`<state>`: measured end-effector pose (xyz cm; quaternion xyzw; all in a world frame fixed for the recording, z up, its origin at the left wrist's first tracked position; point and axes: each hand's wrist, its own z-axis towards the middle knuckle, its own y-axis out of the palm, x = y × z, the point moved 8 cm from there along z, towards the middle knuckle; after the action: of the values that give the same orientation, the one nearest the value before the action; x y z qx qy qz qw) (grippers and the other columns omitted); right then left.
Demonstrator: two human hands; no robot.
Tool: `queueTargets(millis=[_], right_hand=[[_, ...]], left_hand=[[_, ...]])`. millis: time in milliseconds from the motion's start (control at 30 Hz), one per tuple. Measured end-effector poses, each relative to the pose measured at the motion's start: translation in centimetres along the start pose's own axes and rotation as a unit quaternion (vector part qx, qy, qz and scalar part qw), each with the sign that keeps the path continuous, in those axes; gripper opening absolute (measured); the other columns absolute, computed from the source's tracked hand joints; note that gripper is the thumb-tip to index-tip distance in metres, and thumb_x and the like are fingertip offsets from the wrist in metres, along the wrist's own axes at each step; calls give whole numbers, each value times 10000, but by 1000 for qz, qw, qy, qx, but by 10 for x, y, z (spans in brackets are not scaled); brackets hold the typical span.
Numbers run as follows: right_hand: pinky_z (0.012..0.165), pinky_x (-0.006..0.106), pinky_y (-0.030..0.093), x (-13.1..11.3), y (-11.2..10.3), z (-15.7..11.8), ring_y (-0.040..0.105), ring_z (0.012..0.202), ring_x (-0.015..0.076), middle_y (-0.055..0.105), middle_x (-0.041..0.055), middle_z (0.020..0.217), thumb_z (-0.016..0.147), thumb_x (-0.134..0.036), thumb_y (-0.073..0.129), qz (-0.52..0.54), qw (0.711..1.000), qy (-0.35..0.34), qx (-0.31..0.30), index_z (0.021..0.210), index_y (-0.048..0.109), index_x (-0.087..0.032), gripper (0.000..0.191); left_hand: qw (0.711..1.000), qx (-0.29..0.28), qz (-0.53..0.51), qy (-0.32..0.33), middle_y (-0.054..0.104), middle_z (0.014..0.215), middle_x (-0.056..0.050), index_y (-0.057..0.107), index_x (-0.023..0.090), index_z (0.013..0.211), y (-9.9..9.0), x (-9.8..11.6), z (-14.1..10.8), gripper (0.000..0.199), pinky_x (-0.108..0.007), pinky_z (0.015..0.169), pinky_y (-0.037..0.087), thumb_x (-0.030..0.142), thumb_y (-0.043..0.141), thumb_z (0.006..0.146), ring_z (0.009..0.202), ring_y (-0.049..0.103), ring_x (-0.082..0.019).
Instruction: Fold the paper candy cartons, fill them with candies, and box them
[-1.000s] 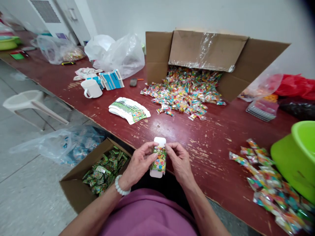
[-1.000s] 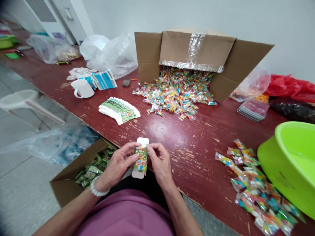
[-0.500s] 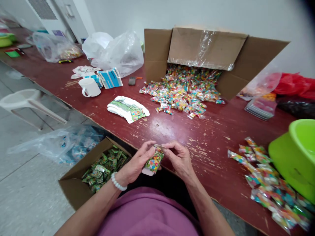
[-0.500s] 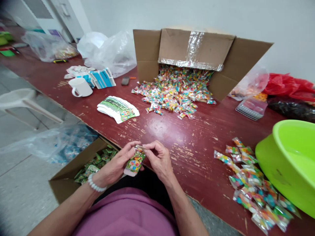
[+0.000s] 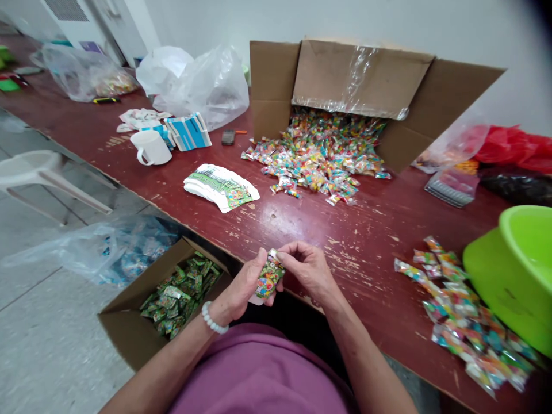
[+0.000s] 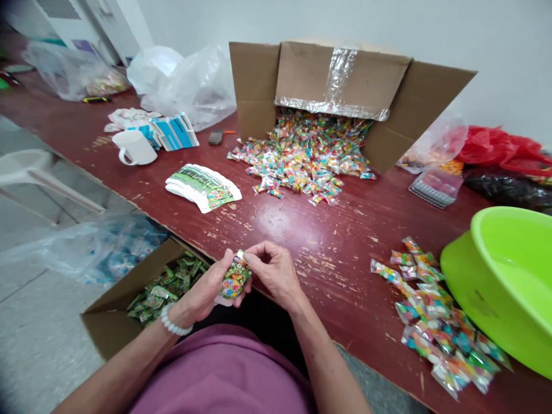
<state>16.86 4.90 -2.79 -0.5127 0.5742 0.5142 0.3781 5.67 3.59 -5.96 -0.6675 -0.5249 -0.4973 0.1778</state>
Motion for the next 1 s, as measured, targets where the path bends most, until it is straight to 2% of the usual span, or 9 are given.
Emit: queueTargets(millis=[233,400,533,600,700,767,833,867,1000], right_hand=[[428,219,460,0,-1,1,629,426,134,680,-10,576,803,-401,738,0,999,-25,20,774,650,-172,247],[441,235,469,-4,-1,2,633,443,143,687,-8,604,841,-413,706,-28,999,-33,-3,805,652,-181,241],[658,299,551,-17,6,-7,701,713,174,740,53,922,907,-384,639,-116,985,-113,-62,844,680,-200,199],[776,310,532,-23,5,-9,682,843,179,722,60,1001,922,-348,623,-198,964,-167,-56,860,693,-208,168],[752,285,501,-21,-1,8,648,785,165,699,33,875,933,-341,596,-295,936,-180,-66,856,691,-208,181],[751,274,497,-20,-14,39,649,795,171,699,25,849,943,-360,563,-332,929,-154,-62,819,690,-200,239],[780,285,502,-30,-52,79,651,835,196,706,36,859,916,-369,578,-388,909,-125,91,829,702,-191,234],[855,319,490,-36,-68,99,647,915,219,711,65,947,924,-336,555,-400,897,-114,149,938,711,-179,222],[984,427,420,-42,-106,161,586,1131,311,636,176,1172,902,-263,564,-427,867,-62,250,1112,693,-133,278]], left_hand=[[998,-9,46,42,646,649,-67,641,114,753,-3,12,2,631,-208,451,424,687,425,906,440,553,-104],[999,-26,19,37,655,670,-59,679,119,1008,-3,10,3,588,-211,443,435,648,435,926,448,566,-115],[1000,-14,-22,13,634,663,-27,574,173,1287,-2,5,0,624,-205,408,428,656,394,936,422,563,-118],[999,-8,-33,14,628,671,-15,523,196,1331,-1,4,0,610,-208,402,431,647,412,935,423,567,-122],[998,-9,-60,13,640,725,-4,512,225,1275,-1,6,2,492,-215,426,447,576,500,932,453,581,-123],[995,3,-96,16,675,821,-23,539,224,1170,-5,11,4,372,-233,511,501,503,560,926,559,633,-134],[992,15,-124,28,700,959,-53,561,215,1110,-11,18,6,305,-256,642,541,449,602,918,722,669,-147],[991,16,-128,34,701,1010,-63,574,211,1105,-14,21,6,300,-264,695,545,430,628,907,787,669,-152],[995,2,-94,35,682,940,-34,622,193,1027,-28,24,0,350,-253,733,520,330,805,762,800,632,-141]])
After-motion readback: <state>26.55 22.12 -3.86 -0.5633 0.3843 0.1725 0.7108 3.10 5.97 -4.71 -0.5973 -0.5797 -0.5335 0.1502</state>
